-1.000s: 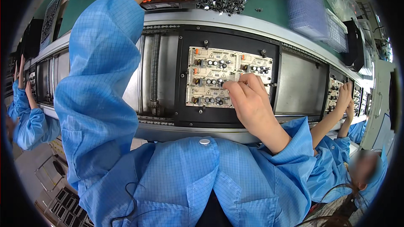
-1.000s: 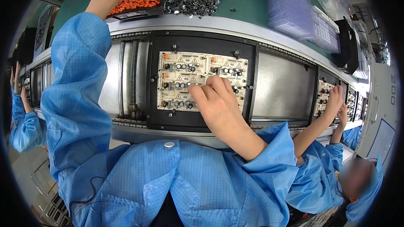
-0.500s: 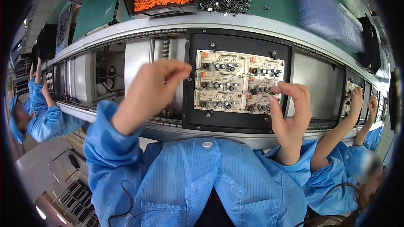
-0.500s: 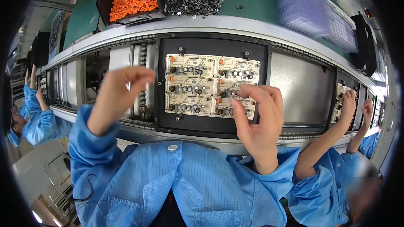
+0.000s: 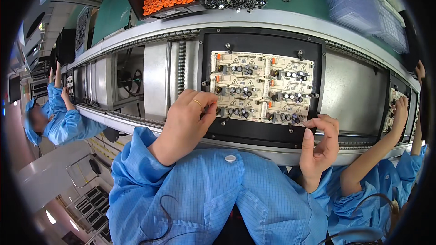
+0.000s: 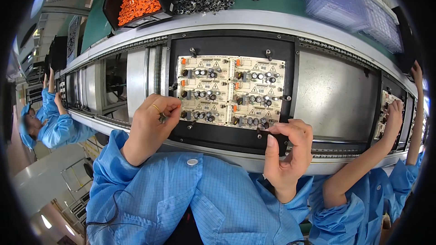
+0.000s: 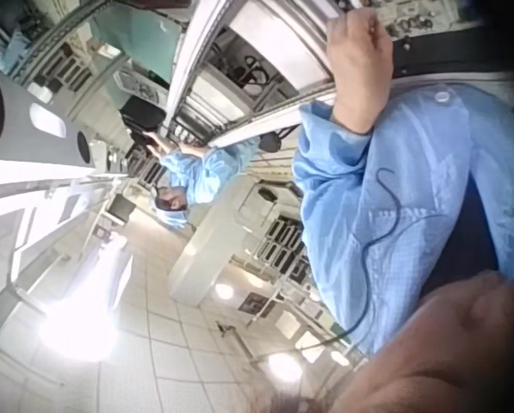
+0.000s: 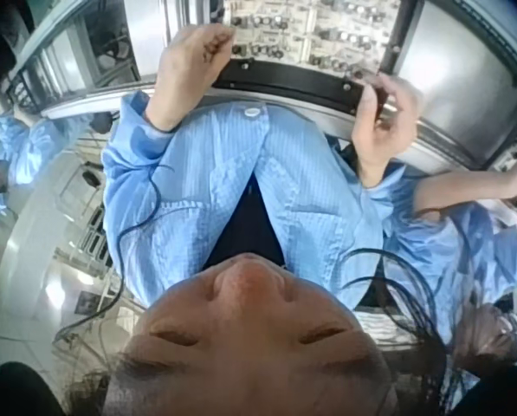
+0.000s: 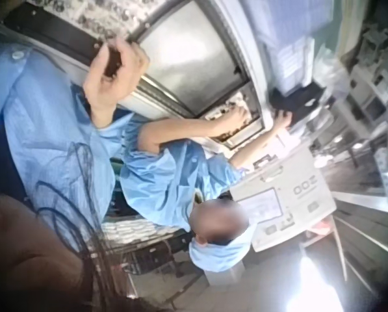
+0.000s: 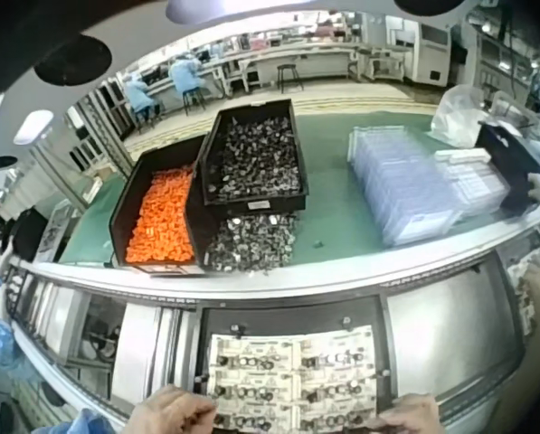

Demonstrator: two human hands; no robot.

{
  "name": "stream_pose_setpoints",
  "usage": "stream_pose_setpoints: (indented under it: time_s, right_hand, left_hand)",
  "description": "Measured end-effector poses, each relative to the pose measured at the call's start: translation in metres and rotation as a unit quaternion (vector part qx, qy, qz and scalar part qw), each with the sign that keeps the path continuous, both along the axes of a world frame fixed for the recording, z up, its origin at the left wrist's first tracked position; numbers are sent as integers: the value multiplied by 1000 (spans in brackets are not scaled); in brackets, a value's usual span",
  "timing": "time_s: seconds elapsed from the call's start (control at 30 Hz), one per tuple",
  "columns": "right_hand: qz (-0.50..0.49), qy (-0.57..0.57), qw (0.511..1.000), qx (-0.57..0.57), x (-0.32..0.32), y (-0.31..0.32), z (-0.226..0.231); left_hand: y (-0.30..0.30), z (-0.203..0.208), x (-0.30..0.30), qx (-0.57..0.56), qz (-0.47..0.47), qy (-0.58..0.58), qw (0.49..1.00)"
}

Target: Placing small electronic components manually onto printed circuit boards on an assembly line.

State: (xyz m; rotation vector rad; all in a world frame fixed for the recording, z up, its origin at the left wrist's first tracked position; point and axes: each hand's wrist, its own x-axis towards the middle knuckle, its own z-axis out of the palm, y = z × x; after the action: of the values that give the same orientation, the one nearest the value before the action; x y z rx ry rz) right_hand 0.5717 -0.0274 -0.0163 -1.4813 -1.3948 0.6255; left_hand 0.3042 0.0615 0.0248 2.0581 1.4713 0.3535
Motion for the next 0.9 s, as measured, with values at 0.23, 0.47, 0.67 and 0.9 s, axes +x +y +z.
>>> stream_pose_setpoints:
  time_s: [0.23, 0.47, 0.67, 0.9]
  right_hand:
    - [7, -1, 1000, 16, 7, -3, -4]
    - [14, 14, 999, 27, 8, -4, -5]
    - [28, 18, 999, 34, 6, -3, -5]
    - [25, 25, 998, 52, 5, -2, -5]
  left_hand:
    - [7, -6, 5, 54, -103, 52, 992]
    - [11, -4, 8, 43, -125, 83, 988]
    - [12, -2, 12, 47, -140, 131, 980]
    - [20, 0, 13, 42, -182, 136, 973]
